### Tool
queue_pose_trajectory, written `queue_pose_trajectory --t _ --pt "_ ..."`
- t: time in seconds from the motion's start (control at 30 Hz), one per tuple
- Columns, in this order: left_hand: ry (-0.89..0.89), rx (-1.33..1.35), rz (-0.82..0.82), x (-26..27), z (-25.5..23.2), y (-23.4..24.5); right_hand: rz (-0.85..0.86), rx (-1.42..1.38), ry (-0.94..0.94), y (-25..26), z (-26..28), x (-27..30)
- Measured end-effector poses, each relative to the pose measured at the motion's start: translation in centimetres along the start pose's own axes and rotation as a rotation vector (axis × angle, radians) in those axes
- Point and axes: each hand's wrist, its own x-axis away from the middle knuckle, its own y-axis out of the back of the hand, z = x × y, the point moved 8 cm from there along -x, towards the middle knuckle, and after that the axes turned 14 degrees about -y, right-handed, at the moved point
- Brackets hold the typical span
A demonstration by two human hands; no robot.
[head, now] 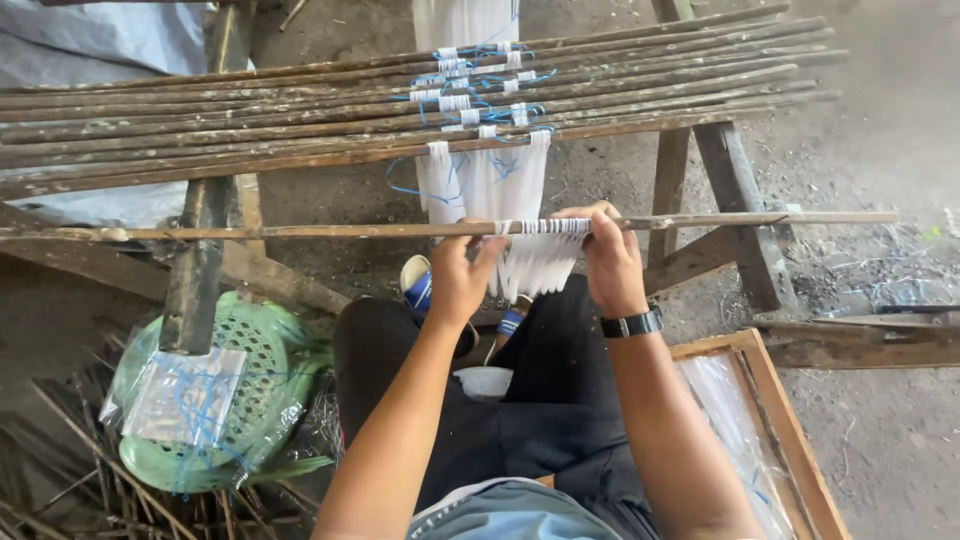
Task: Tying white candle wicks onto wooden sticks using blue thread on a wooden rack.
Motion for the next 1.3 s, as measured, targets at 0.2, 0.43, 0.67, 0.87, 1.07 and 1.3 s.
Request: queue_pose_trajectory --t 0.2,0.43,0.67,0.87,1.07,1.3 --pt "0.205 0.038 -0.139 2.1 1.6 3.4 0.021 0.004 -0.065 -0.8 0.0 0.8" --pt "-0.189 -0.48 -0.184 0.3 -7.3 6.8 -0.179 0.444 -0.009 1.9 0.0 3.0" --pt "-0.589 -0.593 -0.034 -3.5 -9.6 5.4 -0.283 0.27 0.092 2.6 1.8 3.9" --pt "-0.596 -0.724 0.164 -3.0 -7.6 4.0 -0.179 0.448 -0.071 2.2 0.0 3.4" --pt "-0.529 -0.683 0.214 -3.7 -8.2 3.1 -0.144 0.445 -0.098 1.6 -2.1 1.9" --pt "-0.604 -0.771 0.257 -2.8 -7.4 1.7 -0.242 0.304 -0.008 2.1 0.3 4.5"
